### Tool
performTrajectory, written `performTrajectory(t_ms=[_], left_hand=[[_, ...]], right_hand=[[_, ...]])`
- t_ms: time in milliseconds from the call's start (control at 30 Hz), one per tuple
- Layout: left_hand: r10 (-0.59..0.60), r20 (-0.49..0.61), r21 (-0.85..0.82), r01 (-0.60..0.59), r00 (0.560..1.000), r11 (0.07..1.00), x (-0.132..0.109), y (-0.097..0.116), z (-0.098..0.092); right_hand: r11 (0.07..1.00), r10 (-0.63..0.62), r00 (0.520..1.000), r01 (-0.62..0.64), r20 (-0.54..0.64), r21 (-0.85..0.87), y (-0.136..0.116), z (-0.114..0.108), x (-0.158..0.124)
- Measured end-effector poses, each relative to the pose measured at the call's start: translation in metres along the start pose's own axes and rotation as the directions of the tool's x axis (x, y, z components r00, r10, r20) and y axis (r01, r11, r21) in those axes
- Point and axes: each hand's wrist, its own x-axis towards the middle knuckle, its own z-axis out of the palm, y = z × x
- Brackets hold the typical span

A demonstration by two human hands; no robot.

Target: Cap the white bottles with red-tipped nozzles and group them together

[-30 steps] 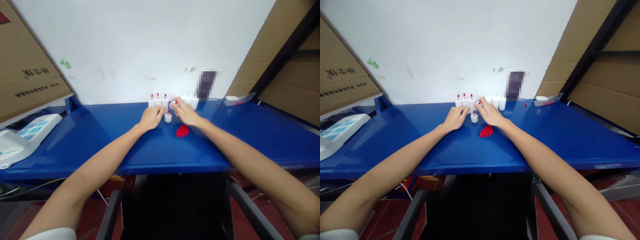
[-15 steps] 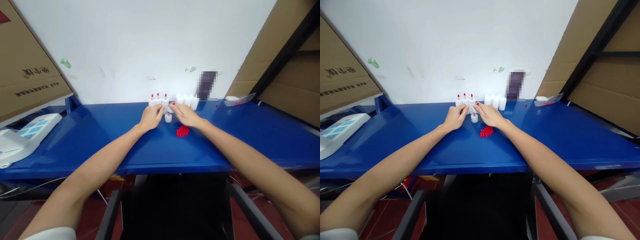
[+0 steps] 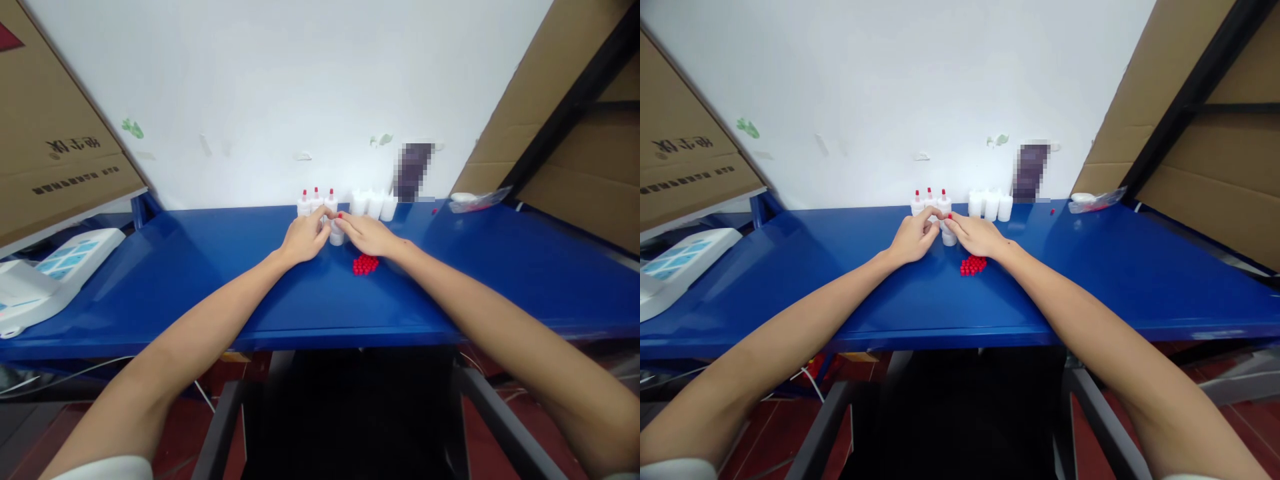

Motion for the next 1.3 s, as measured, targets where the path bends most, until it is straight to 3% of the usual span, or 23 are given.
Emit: performTrajectory(t_ms=[133, 367, 567, 767, 1000, 1167, 1300], left_hand=[[-0.007, -0.009, -0.013, 0.006, 1.000, 1.000, 0.000, 0.000, -0.001], [0.032, -0.102, -0.082, -0.040, 0.994, 0.996, -0.001, -0.001, -0.005], [0.025, -0.111, -0.156, -0.042, 0.993, 0.987, 0.000, -0.004, -0.005], [0.085, -0.017, -0.155, -0.086, 0.996, 0.984, 0.002, -0.005, -0.003], [0.160, 0.104, -0.173, -0.140, 0.982, 0.975, 0.002, 0.003, -0.003], [0.103, -0.011, -0.180, -0.103, 0.995, 0.978, 0.000, 0.007, -0.004], [0.123, -0.125, -0.107, -0.136, 0.985, 0.985, 0.001, 0.005, -0.003]], right_hand=[[0.999, 0.008, 1.000, -0.007, 0.024, -0.042, -0.003, -0.003, -0.001], [0.995, 0.056, 0.996, -0.061, -0.067, -0.080, 0.000, -0.015, -0.002], [1.000, -0.016, 0.990, 0.012, -0.139, -0.028, -0.005, -0.021, -0.003], [0.969, -0.204, 0.967, 0.221, -0.151, 0.108, -0.020, -0.023, -0.008], [0.944, -0.257, 0.957, 0.278, -0.134, 0.180, -0.019, -0.022, -0.008], [0.946, -0.261, 0.951, 0.286, -0.167, 0.152, -0.019, -0.023, -0.007], [0.941, -0.314, 0.932, 0.331, -0.182, 0.068, -0.016, -0.020, -0.004]])
